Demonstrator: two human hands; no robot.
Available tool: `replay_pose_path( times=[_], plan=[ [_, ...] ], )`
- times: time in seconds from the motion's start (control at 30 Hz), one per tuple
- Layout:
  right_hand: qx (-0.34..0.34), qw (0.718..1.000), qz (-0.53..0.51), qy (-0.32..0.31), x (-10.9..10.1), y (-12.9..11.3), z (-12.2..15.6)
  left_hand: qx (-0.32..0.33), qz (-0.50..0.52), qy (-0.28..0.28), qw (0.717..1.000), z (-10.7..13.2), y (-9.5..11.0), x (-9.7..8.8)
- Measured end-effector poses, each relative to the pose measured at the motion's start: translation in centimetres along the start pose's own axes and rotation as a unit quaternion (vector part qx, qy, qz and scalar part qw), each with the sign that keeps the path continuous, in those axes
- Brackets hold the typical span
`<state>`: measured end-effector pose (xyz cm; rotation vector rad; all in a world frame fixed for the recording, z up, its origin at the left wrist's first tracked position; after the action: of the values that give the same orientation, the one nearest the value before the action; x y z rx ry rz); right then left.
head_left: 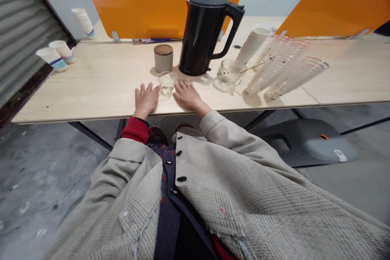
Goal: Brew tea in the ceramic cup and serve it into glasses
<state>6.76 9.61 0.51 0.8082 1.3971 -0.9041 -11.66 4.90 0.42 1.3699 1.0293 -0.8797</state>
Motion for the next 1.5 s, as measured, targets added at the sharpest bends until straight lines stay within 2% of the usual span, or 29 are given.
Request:
replay_pose_path(
  times=[0.83, 1.5],
  plan=[
    [0.004, 1.0, -0.005, -0.009, -0.51, -0.29, 0.38, 0.006, -0.005, -0.003, 1.0, -0.22, -0.22, 0.06],
    [0.001, 1.0, -0.003, -0.004, -0.13, -0.06, 0.02, 0.002, -0.005, 0.002, 1.0, -0.25, -0.25, 0.11]
  ],
)
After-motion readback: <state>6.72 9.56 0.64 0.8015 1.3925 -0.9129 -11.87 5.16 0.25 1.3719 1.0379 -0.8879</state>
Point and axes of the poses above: each hand's wrist, its own z-axis away from the middle knuckle, its own x-axis out of the palm, y = z × x, the point moved 3 cm from there along -z, towards the middle knuckle, and after that the axes turned 10 degrees about z, right-handed, at the moved point
